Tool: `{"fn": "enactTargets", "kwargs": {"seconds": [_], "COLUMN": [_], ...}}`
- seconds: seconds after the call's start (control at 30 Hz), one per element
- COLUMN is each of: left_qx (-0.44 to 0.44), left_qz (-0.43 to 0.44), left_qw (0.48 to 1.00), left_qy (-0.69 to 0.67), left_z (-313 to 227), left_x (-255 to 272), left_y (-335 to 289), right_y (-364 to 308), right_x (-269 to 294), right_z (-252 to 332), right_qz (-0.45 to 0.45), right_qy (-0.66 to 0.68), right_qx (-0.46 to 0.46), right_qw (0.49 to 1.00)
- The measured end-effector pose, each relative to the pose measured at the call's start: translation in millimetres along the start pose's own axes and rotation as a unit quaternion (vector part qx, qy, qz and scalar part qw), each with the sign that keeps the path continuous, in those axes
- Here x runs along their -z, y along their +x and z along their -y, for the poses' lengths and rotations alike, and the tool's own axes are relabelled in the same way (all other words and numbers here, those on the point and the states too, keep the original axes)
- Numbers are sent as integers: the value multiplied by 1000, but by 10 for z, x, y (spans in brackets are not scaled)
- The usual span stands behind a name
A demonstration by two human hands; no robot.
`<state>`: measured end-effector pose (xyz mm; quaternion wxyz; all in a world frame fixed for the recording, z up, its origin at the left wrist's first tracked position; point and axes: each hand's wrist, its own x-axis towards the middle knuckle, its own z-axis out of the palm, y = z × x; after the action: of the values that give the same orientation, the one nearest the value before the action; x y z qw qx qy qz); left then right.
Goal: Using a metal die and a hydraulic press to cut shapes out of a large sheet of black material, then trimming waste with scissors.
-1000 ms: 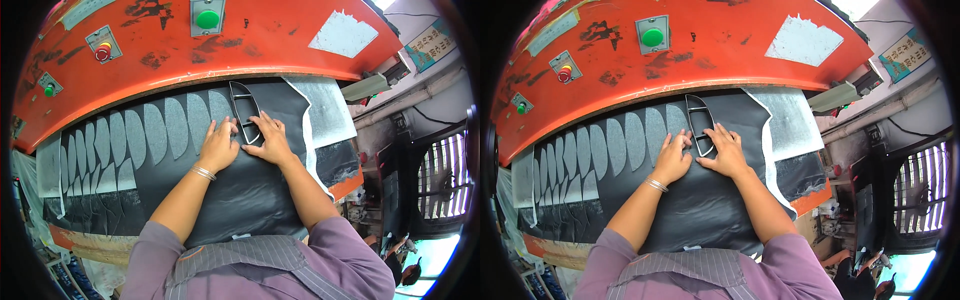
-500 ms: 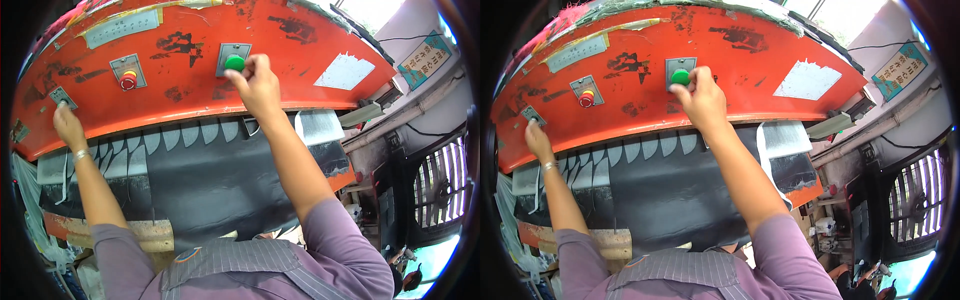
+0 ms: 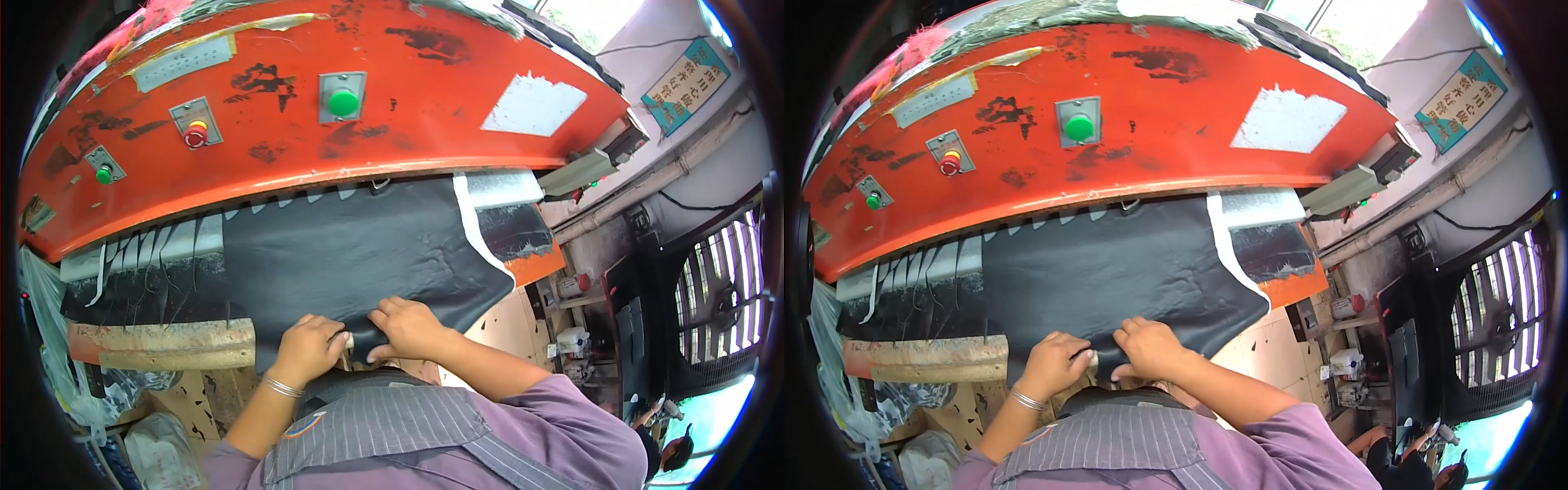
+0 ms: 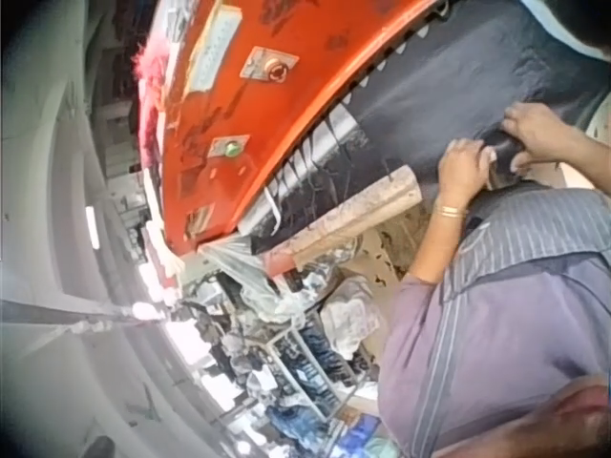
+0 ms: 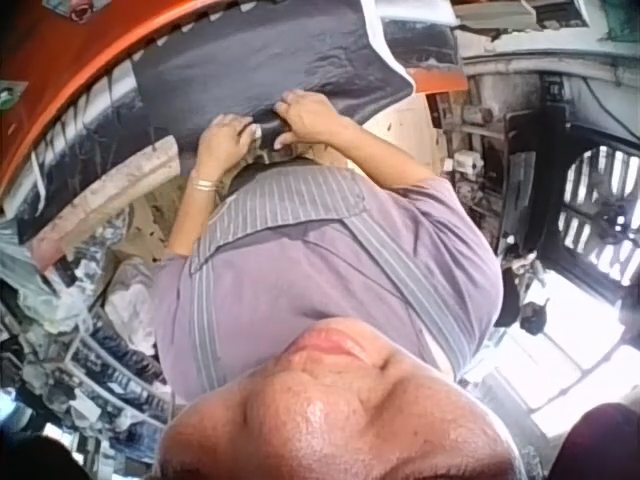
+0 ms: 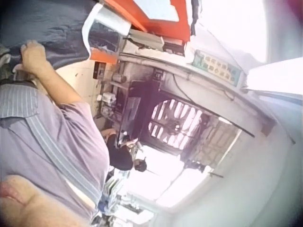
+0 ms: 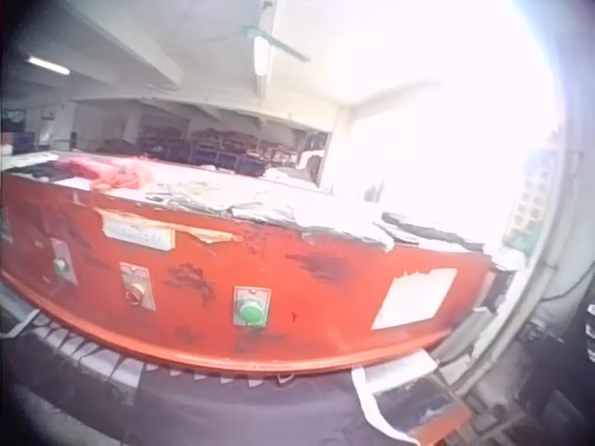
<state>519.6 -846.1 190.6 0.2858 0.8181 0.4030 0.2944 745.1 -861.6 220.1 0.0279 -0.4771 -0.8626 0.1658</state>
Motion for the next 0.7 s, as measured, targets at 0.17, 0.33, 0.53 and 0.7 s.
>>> {"fn": "enactTargets", "kwargs": {"seconds": [0.17,0.33,0.53,0.7], "left_qx": [67,74,197,11], "left_qz": [-53,-33,307,116], "left_qw": [990,989,926,993], "left_qy": [115,127,99,16], "left_z": [-179,-181,-180,119], "left_x": [-174,-263,126,-284], "left_y": [11,-30,416,1288], "right_y": [31,5,656,1451], "right_x": [-143,-76,458,211], "right_z": [38,-50,-766,-1493], "right_qz": [-77,31,-52,-143], "right_qy": [-17,0,84,97], "right_qx": [-51,-35,-182,-334], "right_qw": [996,999,978,927]}}
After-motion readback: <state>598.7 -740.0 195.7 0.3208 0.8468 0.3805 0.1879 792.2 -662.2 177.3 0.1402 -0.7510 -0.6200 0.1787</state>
